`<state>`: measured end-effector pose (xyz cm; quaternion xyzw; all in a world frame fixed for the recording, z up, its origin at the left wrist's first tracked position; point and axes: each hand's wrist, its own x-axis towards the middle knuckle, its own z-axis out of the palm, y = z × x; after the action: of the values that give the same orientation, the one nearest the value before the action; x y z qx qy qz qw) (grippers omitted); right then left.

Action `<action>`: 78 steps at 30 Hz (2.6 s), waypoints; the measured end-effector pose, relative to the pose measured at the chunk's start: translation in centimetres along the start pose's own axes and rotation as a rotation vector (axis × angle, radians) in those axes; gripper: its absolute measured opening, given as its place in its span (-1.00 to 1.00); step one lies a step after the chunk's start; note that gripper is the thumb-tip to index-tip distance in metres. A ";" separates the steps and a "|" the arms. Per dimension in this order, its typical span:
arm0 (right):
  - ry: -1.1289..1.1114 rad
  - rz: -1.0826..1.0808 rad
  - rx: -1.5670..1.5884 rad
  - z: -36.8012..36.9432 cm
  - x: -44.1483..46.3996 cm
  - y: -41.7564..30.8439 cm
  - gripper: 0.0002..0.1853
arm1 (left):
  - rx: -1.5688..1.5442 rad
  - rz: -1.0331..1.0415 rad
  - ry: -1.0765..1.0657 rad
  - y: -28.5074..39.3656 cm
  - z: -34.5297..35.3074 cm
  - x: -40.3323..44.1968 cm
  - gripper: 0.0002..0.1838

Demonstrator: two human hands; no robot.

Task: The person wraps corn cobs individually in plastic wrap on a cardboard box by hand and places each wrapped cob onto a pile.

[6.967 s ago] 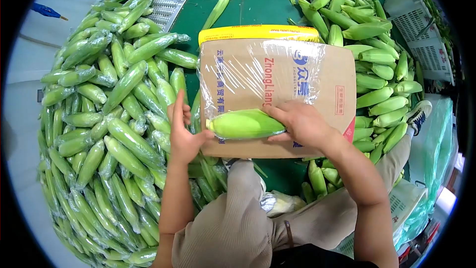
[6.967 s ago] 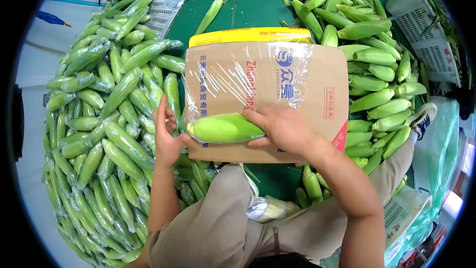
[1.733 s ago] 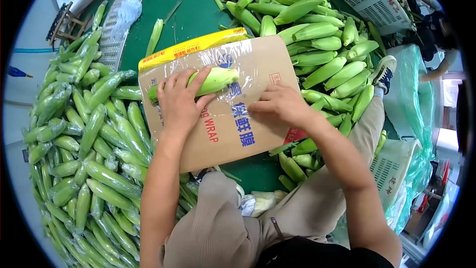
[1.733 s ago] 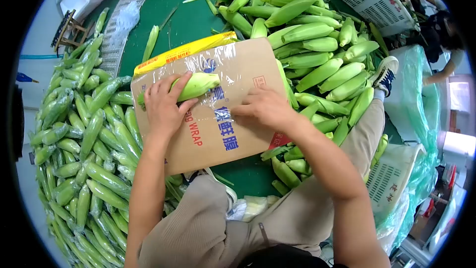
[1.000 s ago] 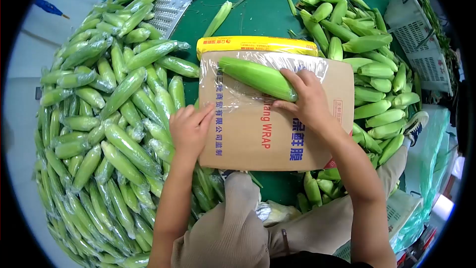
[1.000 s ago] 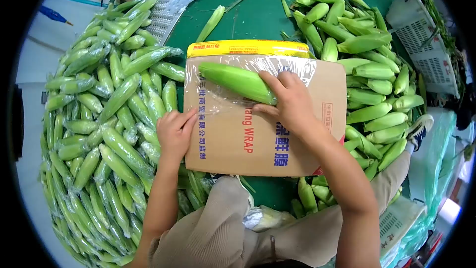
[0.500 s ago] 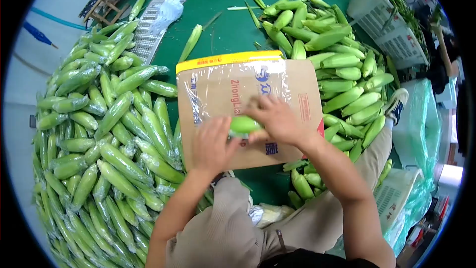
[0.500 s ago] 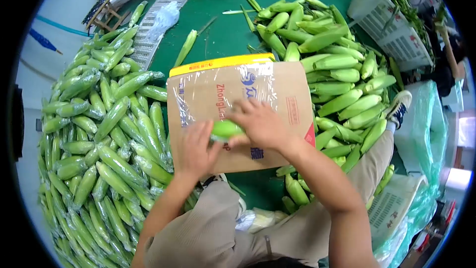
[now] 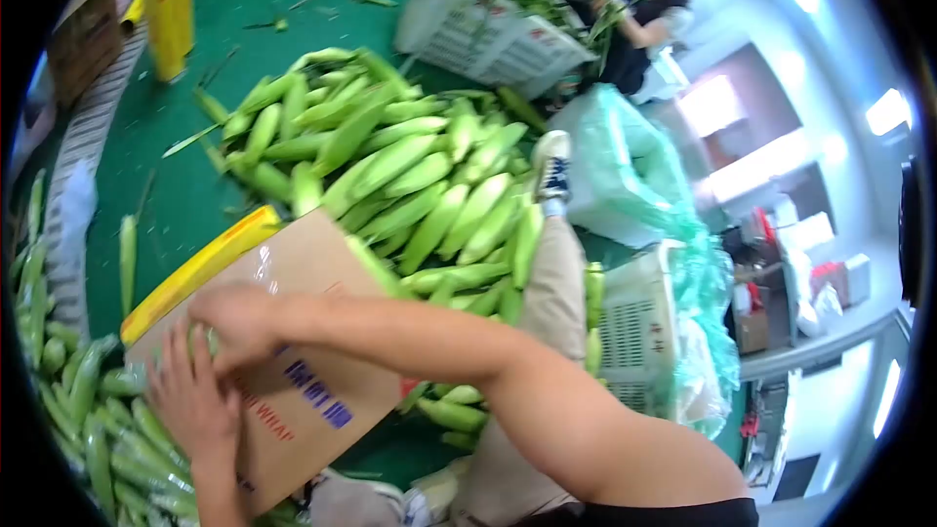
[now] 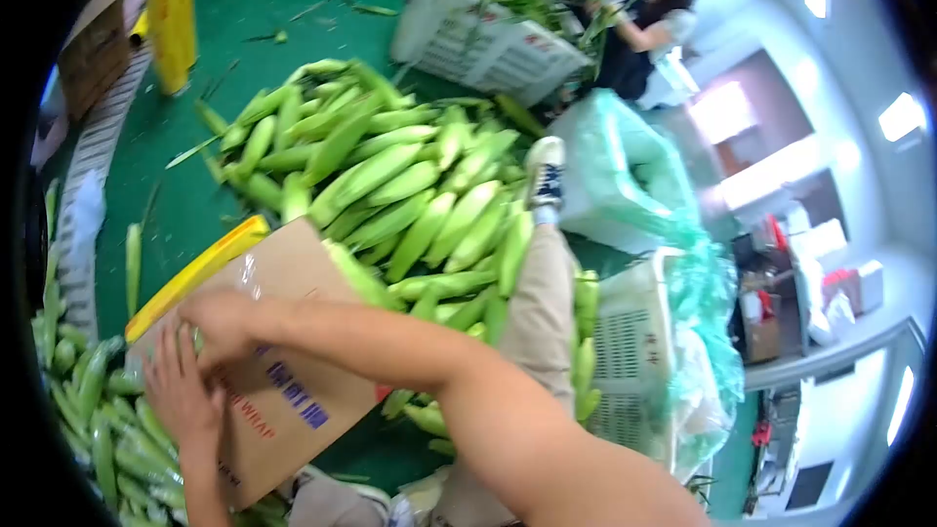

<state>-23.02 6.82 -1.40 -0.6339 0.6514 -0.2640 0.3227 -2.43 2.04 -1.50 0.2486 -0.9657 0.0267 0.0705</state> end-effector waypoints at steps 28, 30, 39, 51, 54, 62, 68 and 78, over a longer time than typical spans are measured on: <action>-0.059 -0.374 -0.182 6.0 -12.0 -4.8 -0.34 | -1.341 0.245 -1.282 7.8 3.2 -14.1 -0.13; -0.112 -0.255 0.321 4.7 -19.7 -8.0 -0.30 | -1.430 -0.034 -1.362 6.4 2.7 -15.3 -0.08; -0.014 0.273 0.807 14.4 -30.1 -8.2 -0.06 | -1.740 -0.554 -0.706 -2.8 -1.2 -21.0 -0.44; 0.681 0.109 1.507 7.8 -9.1 -13.2 -0.24 | -2.081 -0.573 -0.500 1.5 -6.4 -15.8 -0.19; 0.251 0.076 1.271 7.5 -6.2 -13.9 -0.10 | -1.645 -0.596 -0.411 -0.6 -5.5 -15.2 -0.20; 0.537 0.074 0.337 -0.5 -15.2 -3.9 -0.43 | -0.398 -0.769 0.452 -24.9 -13.9 -8.2 -0.54; 0.508 0.707 -0.513 -2.4 -30.4 16.4 -0.62 | -0.487 -0.366 0.384 -7.7 -3.0 -9.5 -0.49; -0.090 0.944 -0.687 -5.9 -34.8 23.0 -0.20 | -0.166 -0.249 -0.174 1.9 1.1 -12.0 -0.32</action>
<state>-42.99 42.37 -11.88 -0.3538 0.8972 0.1619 0.2087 6.90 9.36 -4.39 0.3610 -0.9288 -0.0836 0.0099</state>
